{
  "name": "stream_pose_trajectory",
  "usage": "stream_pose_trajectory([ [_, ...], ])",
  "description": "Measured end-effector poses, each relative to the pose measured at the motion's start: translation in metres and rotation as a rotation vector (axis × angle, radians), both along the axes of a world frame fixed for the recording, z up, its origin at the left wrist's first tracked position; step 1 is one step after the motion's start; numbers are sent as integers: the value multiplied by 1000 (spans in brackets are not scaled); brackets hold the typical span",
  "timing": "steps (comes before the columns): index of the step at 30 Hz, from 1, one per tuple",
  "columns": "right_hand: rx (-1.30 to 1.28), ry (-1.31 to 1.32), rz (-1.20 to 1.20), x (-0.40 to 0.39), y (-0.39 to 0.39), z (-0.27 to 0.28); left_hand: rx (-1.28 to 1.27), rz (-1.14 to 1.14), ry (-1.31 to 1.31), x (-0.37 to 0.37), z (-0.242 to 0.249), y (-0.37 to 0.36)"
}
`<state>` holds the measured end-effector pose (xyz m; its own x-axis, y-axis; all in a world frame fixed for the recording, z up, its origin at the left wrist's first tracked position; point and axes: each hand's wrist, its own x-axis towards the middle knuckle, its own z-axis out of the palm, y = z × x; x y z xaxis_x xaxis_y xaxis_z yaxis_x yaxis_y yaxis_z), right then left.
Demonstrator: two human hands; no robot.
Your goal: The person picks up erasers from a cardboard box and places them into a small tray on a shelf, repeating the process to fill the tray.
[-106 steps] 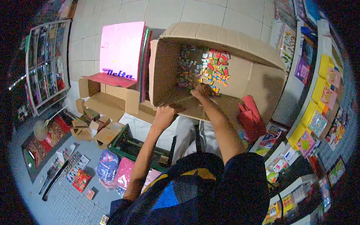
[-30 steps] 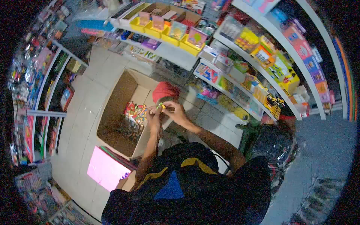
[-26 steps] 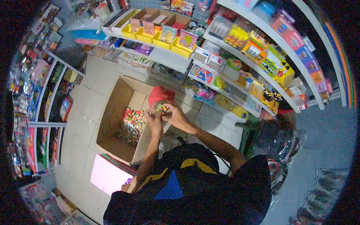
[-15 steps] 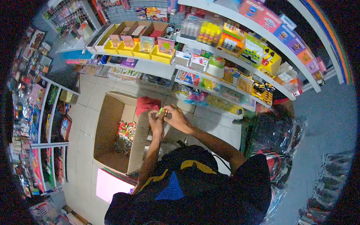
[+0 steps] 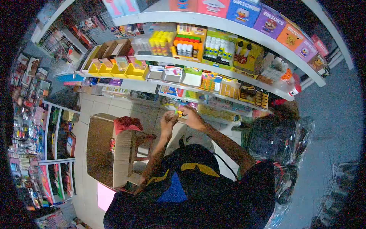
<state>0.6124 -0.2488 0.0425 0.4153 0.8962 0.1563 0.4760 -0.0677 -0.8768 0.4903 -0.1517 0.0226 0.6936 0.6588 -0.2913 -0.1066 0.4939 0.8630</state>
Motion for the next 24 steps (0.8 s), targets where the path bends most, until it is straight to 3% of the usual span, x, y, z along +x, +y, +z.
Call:
stream_pose_trajectory([
  [6, -58, 548, 50, 63, -44, -28, -40, -200, 38, 38, -6, -19],
  [7, -58, 527, 68, 71, -49, -30, -66, -195, 51, 41, -6, -23],
  [9, -53, 480, 106, 90, -57, -35, -113, -184, 72, 48, -3, -29],
  [12, -95, 252, -76, 142, -68, -56, -88, -117, 91, 48, -2, -33],
  [16, -153, 168, -405, 211, -64, -96, -92, -34, 92, 29, -15, -34],
  [18, -185, -36, -342, 230, -57, -109, -127, 13, 113, 17, -11, -34],
  [21, -178, -369, -259, 269, -51, -178, -143, 89, 124, -8, -30, -35],
  [24, -264, -518, -255, 273, -42, -182, -106, 108, 105, -37, -38, -34],
])
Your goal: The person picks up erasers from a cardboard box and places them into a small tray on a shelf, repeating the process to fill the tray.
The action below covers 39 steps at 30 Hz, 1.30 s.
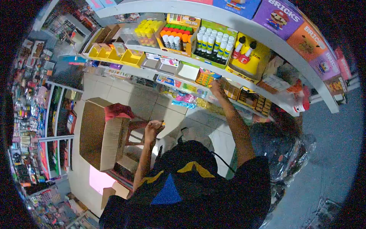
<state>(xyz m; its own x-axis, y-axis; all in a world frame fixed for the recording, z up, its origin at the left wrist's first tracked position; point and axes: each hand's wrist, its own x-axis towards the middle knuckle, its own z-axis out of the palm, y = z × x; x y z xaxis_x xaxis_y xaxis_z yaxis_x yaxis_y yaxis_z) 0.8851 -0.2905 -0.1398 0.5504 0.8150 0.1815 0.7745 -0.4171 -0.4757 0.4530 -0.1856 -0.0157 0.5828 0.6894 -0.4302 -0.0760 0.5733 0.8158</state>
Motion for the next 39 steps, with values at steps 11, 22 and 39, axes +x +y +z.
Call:
stream_pose_trajectory([
  [11, -163, 472, -164, -11, 11, 45, -45, 244, 50, -44, -16, -16],
  [22, -185, 540, -322, -41, 19, 96, -57, 204, -16, -13, -3, -16],
  [39, 48, 696, 432, -201, 10, 160, 135, -79, 8, 74, 23, -15],
])
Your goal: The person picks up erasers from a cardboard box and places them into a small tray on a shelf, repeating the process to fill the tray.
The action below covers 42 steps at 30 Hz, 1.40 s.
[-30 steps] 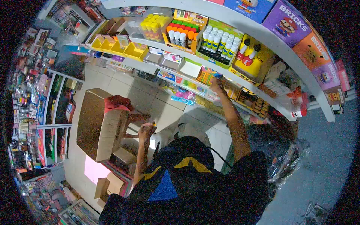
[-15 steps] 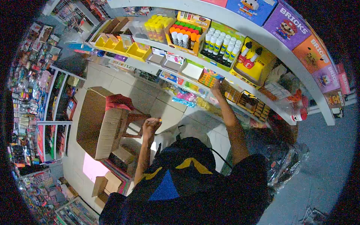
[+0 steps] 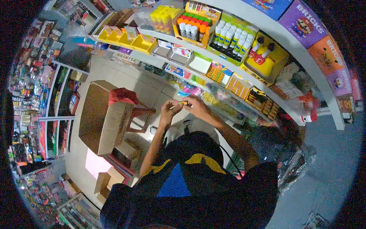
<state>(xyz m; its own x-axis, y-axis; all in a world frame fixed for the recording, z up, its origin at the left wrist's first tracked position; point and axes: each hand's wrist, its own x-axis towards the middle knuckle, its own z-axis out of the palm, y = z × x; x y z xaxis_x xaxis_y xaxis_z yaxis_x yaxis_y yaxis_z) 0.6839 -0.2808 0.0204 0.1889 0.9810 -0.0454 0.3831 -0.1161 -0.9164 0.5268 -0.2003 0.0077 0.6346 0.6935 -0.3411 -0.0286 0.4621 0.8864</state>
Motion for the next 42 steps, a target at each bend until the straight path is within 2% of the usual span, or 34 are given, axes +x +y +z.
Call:
stream_pose_trajectory([
  [1, -43, 8, -2, 1, -1, 2, 2, -19, -16, -1, -5, 1],
  [4, 223, -285, -33, 35, 2, -40, -16, -33, -11, -11, -16, 3],
  [5, 218, -294, -48, 55, 4, -37, -25, -28, 1, -17, -19, 5],
  [7, -59, -330, -170, 105, 9, -52, -37, 4, 85, -33, -28, 11],
  [8, 115, -392, -339, 133, 8, -80, -44, 23, 130, -43, -30, 15],
  [10, -133, -663, -510, 192, 9, -112, -63, 87, 179, -67, -30, 18],
  [11, -185, -695, -611, 192, 5, -90, -45, 133, 203, -82, -35, 18],
  [12, -260, -746, -668, 202, 2, -100, -26, 154, 260, -96, -38, 19],
  [13, -368, -861, -552, 232, -4, -141, -45, 197, 254, -112, -47, 18],
  [15, -438, -1013, -468, 246, -2, -162, -69, 255, 274, -141, -58, 15],
  [17, -368, -1089, -540, 209, 4, -109, -75, 267, 282, -168, -66, 11],
  [19, -383, -1225, -495, 220, 6, -129, -90, 314, 336, -179, -64, 2],
  [20, -390, -1292, -472, 236, 5, -159, -97, 336, 364, -185, -63, -2],
  [21, -348, -1225, -516, 235, 5, -163, -104, 344, 376, -190, -68, -3],
  [24, -275, -993, -592, 205, 7, -118, -104, 301, 432, -203, -83, -8],
  [26, -388, -965, -504, 191, 11, -77, -37, 247, 479, -203, -85, -12],
  [29, -525, -941, -404, 189, 10, -67, 28, 188, 549, -199, -87, -17],
  [31, -573, -950, -388, 205, 12, -93, 120, 116, 634, -192, -81, -15],
  [33, -776, -740, -563, 243, 19, -157, 218, 74, 652, -188, -85, -15],
  [35, -703, -758, -590, 240, 17, -156, 307, 20, 661, -184, -78, -13],
  [37, -352, -1004, -464, 198, 5, -80, 373, -34, 678, -176, -66, -10],
  [40, -38, -1230, -562, 200, 4, -102, 353, -38, 620, -180, -84, -10],
  [41, -110, -1145, -540, 203, 1, -104, 345, -50, 637, -182, -89, -11],
  [42, -180, -1059, -516, 193, 1, -81, 337, -61, 655, -179, -79, -12],
])
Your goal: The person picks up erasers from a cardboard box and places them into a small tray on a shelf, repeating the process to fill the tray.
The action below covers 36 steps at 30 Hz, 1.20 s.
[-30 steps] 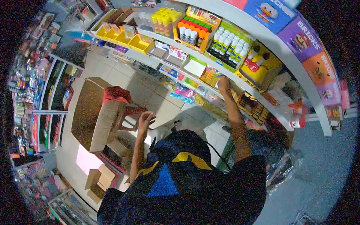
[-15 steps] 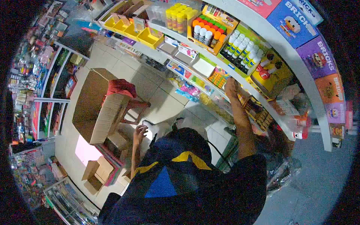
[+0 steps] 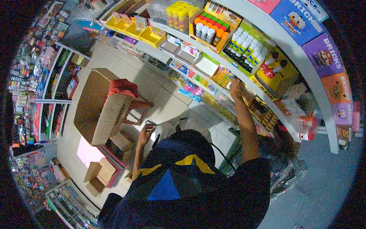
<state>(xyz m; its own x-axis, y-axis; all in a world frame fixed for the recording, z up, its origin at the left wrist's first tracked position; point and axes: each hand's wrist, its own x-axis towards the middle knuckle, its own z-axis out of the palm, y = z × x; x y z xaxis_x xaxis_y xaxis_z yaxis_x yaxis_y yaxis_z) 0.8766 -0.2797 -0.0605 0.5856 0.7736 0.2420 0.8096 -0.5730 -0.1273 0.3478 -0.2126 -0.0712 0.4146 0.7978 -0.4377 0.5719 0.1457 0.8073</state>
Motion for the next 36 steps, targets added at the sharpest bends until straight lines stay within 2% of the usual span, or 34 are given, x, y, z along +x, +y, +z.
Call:
stream_pose_trajectory([
  [1, -43, 101, -13, -4, -1, 8, -10, -4, 20, 2, 10, -1],
  [4, 113, 659, -347, 7, 5, -5, 16, -30, 35, 7, 32, -5],
  [6, 123, 428, -145, 47, -4, -79, -2, -20, 24, 1, 18, -8],
  [8, 118, 221, -1, 59, -5, -98, -16, -21, 38, -4, 14, -14],
  [10, 109, 40, 81, 56, 0, -87, -17, -36, 80, -8, 15, -15],
  [11, 348, 465, 128, 78, -4, -127, -12, -20, 60, -13, 8, -16],
  [12, 621, 871, 146, 77, -1, -127, -24, -22, 80, -14, 13, -16],
  [13, 456, 579, 127, 74, -6, -127, -40, -26, 99, -15, 19, -17],
  [14, 300, 408, 112, 77, -8, -125, -57, -32, 118, -15, 24, -19],
  [15, 152, 231, 100, 73, -9, -111, -35, -32, 36, -24, 9, -21],
  [17, -123, 120, 107, 71, -7, -101, -22, -42, 35, -34, -8, -26],
  [18, -282, 188, -89, -8, 18, 23, -10, -29, 36, -43, -11, -28],
  [19, -87, 73, -63, -13, 18, 21, 18, -14, 83, -47, -10, -28],
  [20, 26, 94, -65, -17, 26, 15, 33, 6, 106, -53, -12, -28],
  [22, 147, -23, 93, -37, 35, 19, 115, 38, 113, -60, 14, -25],
  [23, 110, 28, 49, -69, 40, 54, 142, 80, 111, -67, 12, -23],
  [25, 122, -123, 29, -96, 56, 35, 247, 140, 104, -78, 18, -19],
  [28, 126, 95, 265, -159, 83, 31, 321, 288, 139, -95, 31, -9],
  [30, 116, 363, 500, -202, 102, 33, 362, 378, 145, -111, 32, -3],
  [34, 109, 597, 844, -287, 135, 18, 535, 537, 218, -147, 47, 12],
  [36, 68, 625, 956, -329, 154, 21, 610, 587, 298, -172, 43, 22],
])
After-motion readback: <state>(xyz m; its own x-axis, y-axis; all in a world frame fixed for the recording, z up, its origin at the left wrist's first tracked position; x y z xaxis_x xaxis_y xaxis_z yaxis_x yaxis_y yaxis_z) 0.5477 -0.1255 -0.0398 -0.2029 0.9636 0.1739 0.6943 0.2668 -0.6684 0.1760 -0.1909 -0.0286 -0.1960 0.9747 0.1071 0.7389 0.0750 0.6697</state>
